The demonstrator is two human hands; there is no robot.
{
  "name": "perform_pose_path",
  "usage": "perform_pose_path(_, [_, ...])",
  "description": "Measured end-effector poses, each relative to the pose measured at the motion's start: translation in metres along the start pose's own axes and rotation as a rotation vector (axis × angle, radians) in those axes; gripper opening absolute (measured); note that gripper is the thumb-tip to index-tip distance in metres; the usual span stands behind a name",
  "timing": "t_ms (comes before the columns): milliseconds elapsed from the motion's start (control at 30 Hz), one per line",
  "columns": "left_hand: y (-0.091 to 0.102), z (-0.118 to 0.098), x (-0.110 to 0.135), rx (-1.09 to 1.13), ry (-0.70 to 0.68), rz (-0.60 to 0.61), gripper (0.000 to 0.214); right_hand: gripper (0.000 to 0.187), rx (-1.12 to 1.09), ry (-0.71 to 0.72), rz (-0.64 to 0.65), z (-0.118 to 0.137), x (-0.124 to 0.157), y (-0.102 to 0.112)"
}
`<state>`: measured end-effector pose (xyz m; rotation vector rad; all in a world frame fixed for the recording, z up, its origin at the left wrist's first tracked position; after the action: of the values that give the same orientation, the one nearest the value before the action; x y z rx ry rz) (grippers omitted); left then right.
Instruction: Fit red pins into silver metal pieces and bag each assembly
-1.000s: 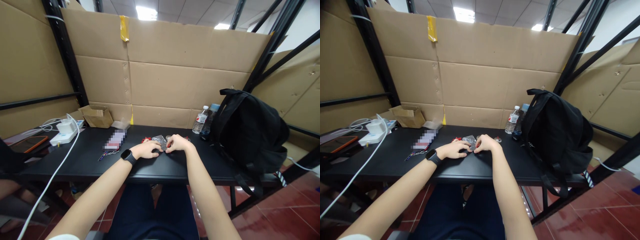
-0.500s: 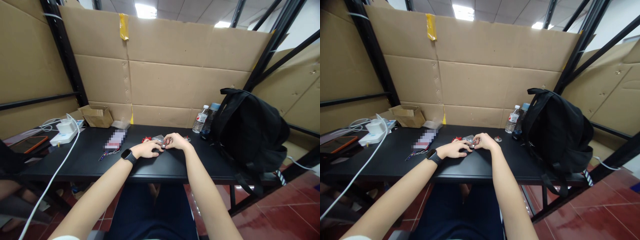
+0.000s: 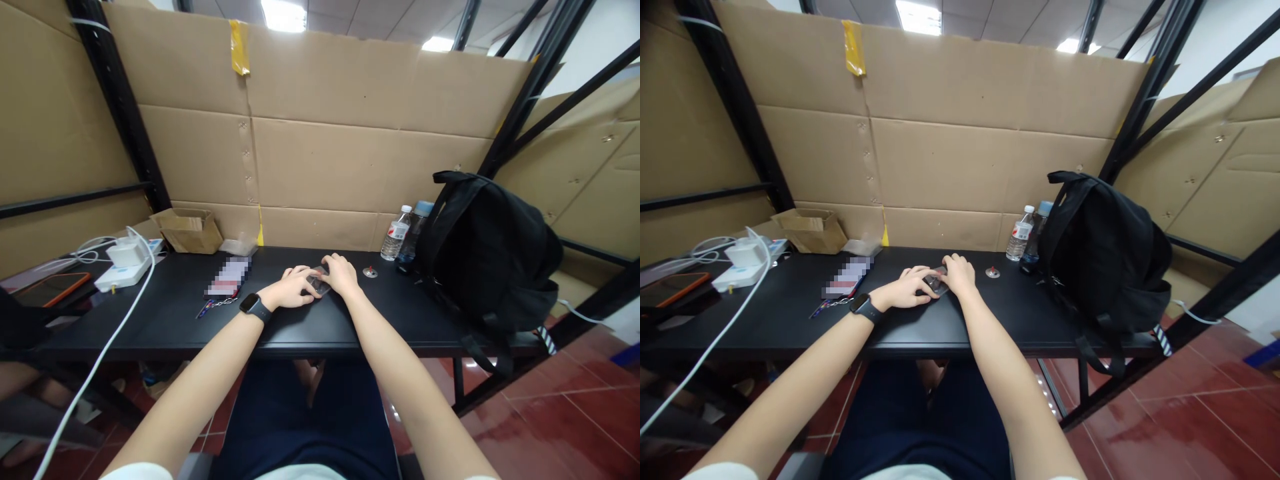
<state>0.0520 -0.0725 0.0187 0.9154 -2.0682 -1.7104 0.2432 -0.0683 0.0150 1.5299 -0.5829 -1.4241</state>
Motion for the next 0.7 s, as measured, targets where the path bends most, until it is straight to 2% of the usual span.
perform_pose_path(100, [0.001, 0.004, -0.001, 0.028, 0.001, -0.077, 0.022, 0.033, -0.202, 0.062, -0.013, -0.006, -0.001, 0.002])
perform_pose_path(200, [0.002, 0.012, -0.003, 0.054, 0.061, -0.247, 0.037, 0.024, -0.512, 0.143, -0.048, -0.019, -0.002, 0.007])
perform_pose_path(300, [0.0, 0.018, -0.005, 0.014, 0.162, -0.389, 0.047, 0.015, -0.571, 0.13, -0.105, -0.034, -0.001, 0.012])
perform_pose_path(467, [-0.008, 0.018, -0.007, -0.067, 0.181, -0.399, 0.029, 0.032, -0.472, 0.195, 0.042, -0.039, 0.003, 0.007])
perform_pose_path(633, [-0.008, 0.015, -0.01, 0.003, 0.207, -0.386, 0.006, 0.006, -0.509, 0.196, 0.058, -0.033, 0.003, 0.005])
perform_pose_path(700, [-0.005, 0.016, -0.01, 0.059, 0.251, -0.392, 0.008, 0.003, -0.529, 0.158, 0.075, -0.034, 0.002, 0.007])
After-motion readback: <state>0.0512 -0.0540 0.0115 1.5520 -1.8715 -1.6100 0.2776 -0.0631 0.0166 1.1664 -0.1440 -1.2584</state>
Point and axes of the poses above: each hand's wrist, its own x-axis away from the middle knuckle, its own y-axis out of the back of the hand, z = x × y, the point moved 2 cm from there along -x, towards the middle knuckle, and after that the axes turned 9 degrees about y, right-handed, at the moved point
